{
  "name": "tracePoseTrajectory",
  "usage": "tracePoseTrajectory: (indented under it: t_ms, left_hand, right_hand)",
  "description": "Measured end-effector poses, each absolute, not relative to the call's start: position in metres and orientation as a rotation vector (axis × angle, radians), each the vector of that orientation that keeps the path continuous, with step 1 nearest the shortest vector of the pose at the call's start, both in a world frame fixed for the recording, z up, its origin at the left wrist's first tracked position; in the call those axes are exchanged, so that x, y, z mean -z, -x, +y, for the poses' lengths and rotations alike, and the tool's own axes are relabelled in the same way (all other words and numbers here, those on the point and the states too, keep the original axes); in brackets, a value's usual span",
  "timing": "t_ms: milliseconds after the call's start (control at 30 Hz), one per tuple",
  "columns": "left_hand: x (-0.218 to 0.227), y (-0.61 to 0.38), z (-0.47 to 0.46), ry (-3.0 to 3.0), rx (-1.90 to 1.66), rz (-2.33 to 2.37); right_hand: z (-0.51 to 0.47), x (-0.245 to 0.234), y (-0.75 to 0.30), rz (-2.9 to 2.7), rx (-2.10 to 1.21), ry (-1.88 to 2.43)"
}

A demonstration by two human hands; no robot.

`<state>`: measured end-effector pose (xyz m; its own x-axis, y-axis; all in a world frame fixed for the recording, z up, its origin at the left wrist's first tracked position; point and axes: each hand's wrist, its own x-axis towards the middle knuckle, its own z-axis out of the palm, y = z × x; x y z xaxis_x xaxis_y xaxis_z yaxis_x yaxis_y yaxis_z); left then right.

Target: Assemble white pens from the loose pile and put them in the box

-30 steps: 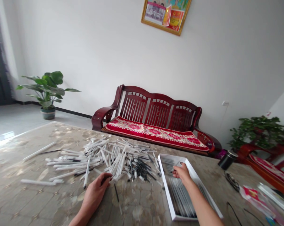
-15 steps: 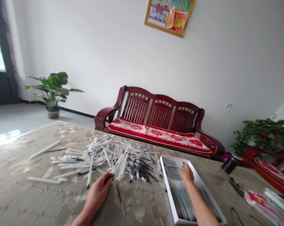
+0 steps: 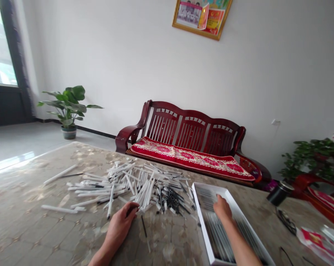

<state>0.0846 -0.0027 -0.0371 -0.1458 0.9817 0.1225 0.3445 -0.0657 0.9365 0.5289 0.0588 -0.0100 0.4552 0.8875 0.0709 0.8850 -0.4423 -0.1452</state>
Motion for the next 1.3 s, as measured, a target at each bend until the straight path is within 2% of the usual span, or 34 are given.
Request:
tracePoseTrajectory:
  t_ms: [300, 400, 500, 567, 667, 833, 1000, 1200, 1300]
  left_hand:
    - [0.042, -0.085, -0.001, -1.446, -1.259, 1.516]
    - [0.042, -0.086, -0.001, -1.442, -1.258, 1.51]
    - [0.04, -0.088, -0.003, -1.414, -1.28, 1.501]
    - [0.038, -0.09, -0.004, -1.405, -1.302, 1.508]
    - [0.036, -0.092, -0.005, -1.401, -1.326, 1.531]
    - [0.04, -0.092, -0.005, -1.414, -1.397, 1.488]
    - [0.044, -0.094, -0.005, -1.44, -1.495, 1.496]
    - [0.04, -0.099, -0.007, -1.644, -1.499, 1.534]
    - [0.038, -0.1, -0.008, -1.815, -1.479, 1.526]
  right_hand:
    - [0.062, 0.021, -0.5, -1.861, 0.094, 2.292]
    - [0.062, 0.014, -0.491, -1.842, 0.15, 2.265]
    - [0.06, 0.0, -0.456, -1.885, 0.163, 2.036]
    - [0.056, -0.008, -0.414, -1.93, 0.043, 1.832]
    - [0.047, -0.014, -0.339, -2.019, -0.171, 1.768]
    - [0.042, -0.02, -0.249, -2.141, -0.113, 1.918]
    - [0.051, -0.022, -0.228, -2.131, -0.166, 2.056]
    - [0.039, -0.019, -0.237, -2.069, -0.364, 2.007]
    - [0.016, -0.016, -0.237, -2.017, -0.746, 1.845]
